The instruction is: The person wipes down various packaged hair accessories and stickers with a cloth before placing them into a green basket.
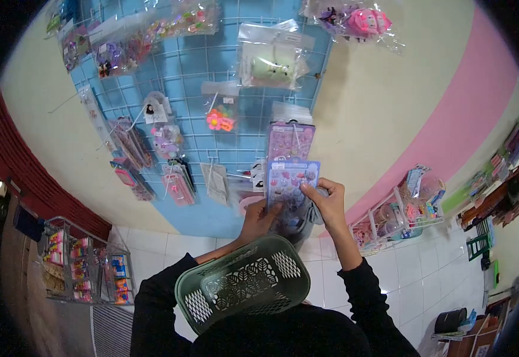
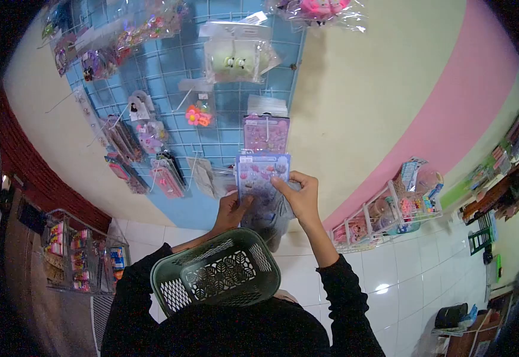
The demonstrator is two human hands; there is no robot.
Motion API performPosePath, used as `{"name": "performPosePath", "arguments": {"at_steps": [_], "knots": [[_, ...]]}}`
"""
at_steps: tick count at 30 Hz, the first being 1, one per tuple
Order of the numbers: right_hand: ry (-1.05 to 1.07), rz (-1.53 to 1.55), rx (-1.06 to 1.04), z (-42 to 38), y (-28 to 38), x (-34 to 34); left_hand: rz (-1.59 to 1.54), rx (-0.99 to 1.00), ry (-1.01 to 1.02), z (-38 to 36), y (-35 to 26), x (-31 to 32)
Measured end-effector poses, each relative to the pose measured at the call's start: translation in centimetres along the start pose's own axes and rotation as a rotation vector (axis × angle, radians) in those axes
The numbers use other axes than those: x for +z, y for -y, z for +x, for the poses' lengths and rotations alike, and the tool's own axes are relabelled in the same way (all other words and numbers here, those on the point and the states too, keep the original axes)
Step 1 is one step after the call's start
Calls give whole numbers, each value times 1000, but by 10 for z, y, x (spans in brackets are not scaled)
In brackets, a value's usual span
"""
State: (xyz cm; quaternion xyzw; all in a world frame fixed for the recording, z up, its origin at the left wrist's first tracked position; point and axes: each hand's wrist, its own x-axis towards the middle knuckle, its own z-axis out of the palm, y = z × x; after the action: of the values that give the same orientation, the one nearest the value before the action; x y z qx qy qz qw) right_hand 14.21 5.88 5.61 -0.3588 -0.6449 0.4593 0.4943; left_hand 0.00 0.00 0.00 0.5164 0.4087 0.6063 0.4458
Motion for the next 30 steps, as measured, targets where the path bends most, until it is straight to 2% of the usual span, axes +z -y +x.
{"name": "performPosePath", "arguments": {"at_steps": [2,5,9,12,18,20,23,25,28,30], "knots": [[-22,47,52,1,9,5,91,-7,-86,-2,-11,-1],[-52,17,12,8,12,9,67,-15,-114,2,-26,1],[-58,46,19,8,9,7,36,33,-126,5,-22,1],[-72,75,42,10,14,7,155,-43,-86,9,-24,-1],[-78,139,62,28,6,7,3,43,-78,25,5,-4],[-118,93,33,42,-2,8,-65,-28,-120,32,23,-7],[-136,55,0,69,-22,10,36,33,-154,32,58,-12],[-149,40,11,72,-21,12,-15,17,-140,31,59,-16],[-235,-61,-90,70,-28,7,-9,-8,-150,27,48,-18],[-401,15,-166,58,-31,-5,42,-10,-182,31,46,-20]]}}
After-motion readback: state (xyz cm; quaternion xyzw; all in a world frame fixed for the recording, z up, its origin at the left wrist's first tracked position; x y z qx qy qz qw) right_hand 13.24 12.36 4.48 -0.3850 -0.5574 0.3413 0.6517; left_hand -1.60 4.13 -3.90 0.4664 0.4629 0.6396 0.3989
